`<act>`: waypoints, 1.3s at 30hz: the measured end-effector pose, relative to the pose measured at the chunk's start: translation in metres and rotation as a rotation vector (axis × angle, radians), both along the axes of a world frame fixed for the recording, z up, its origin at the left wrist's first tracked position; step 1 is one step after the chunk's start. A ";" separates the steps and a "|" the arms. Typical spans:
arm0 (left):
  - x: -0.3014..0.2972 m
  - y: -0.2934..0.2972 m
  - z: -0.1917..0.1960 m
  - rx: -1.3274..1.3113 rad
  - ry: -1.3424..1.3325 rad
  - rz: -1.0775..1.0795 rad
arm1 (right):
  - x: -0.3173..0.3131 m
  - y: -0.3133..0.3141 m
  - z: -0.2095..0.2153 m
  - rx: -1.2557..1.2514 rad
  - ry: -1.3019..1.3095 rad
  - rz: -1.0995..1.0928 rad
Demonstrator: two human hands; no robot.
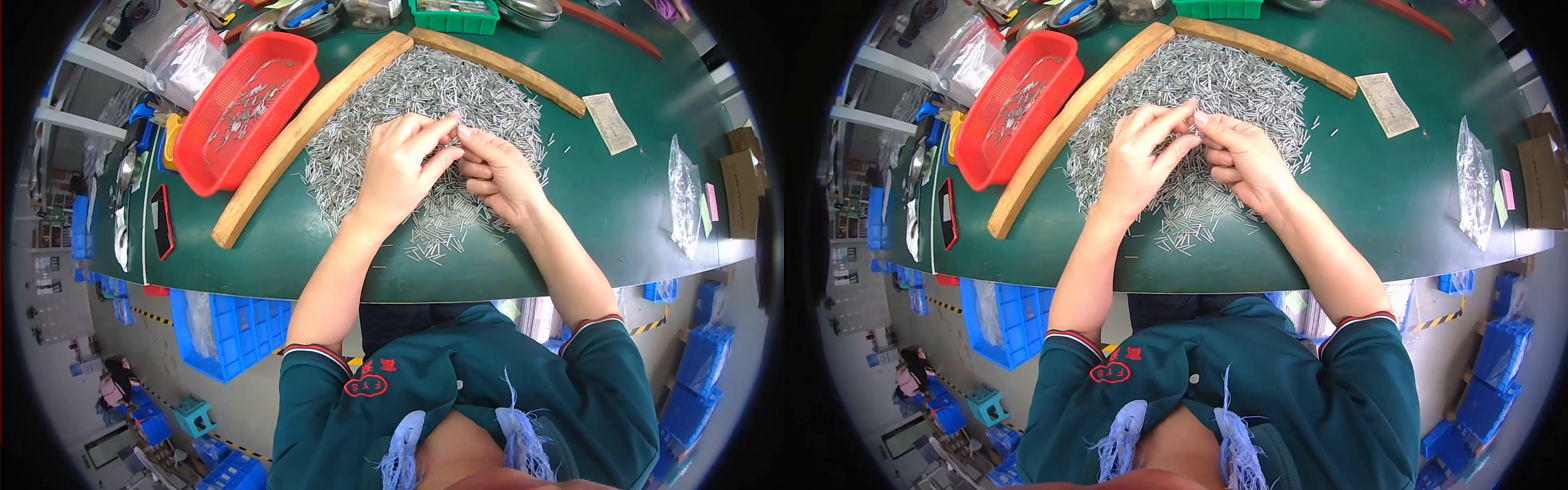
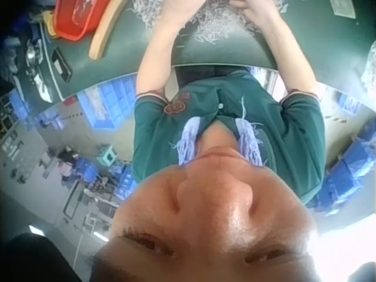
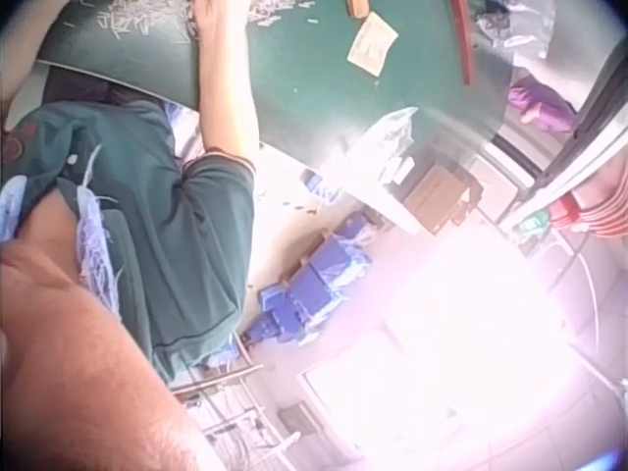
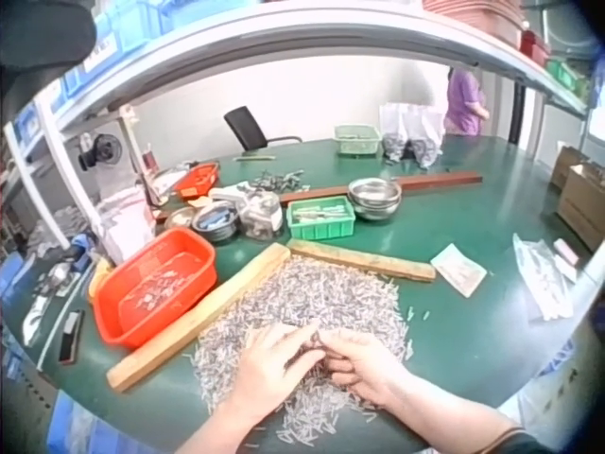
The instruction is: Sorting and inspecting a large quantity of small metal pins on a workbench.
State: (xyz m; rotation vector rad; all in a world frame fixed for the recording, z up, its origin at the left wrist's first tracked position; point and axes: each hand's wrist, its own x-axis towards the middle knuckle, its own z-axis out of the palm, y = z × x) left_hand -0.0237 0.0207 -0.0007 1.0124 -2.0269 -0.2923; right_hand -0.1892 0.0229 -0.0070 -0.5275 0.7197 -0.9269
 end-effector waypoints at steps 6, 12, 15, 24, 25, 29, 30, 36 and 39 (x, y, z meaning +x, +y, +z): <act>0.024 -0.011 0.005 0.080 -0.033 0.183 | -0.011 -0.008 -0.009 0.396 -0.654 0.130; 0.019 -0.003 0.004 0.253 -0.407 0.129 | -0.016 -0.011 -0.011 0.504 -0.817 0.106; 0.012 0.000 -0.003 0.191 -0.458 0.061 | -0.016 -0.011 -0.011 0.505 -0.823 0.104; 0.010 -0.007 -0.011 -0.024 -0.312 0.129 | -0.014 -0.008 -0.002 0.343 -0.717 0.111; 0.012 -0.009 -0.010 -0.039 -0.229 0.152 | -0.014 -0.006 0.002 0.249 -0.678 0.115; 0.015 -0.012 -0.006 -0.080 -0.075 0.186 | -0.010 -0.001 0.004 0.133 -0.472 0.110; 0.015 -0.012 -0.006 -0.092 -0.030 0.184 | -0.008 0.000 0.005 0.151 -0.380 0.104; 0.010 -0.006 0.000 -0.031 0.082 0.123 | 0.003 0.004 0.008 0.059 0.032 0.068; 0.007 -0.005 0.003 -0.105 0.043 0.077 | 0.002 0.005 0.007 0.074 0.024 0.075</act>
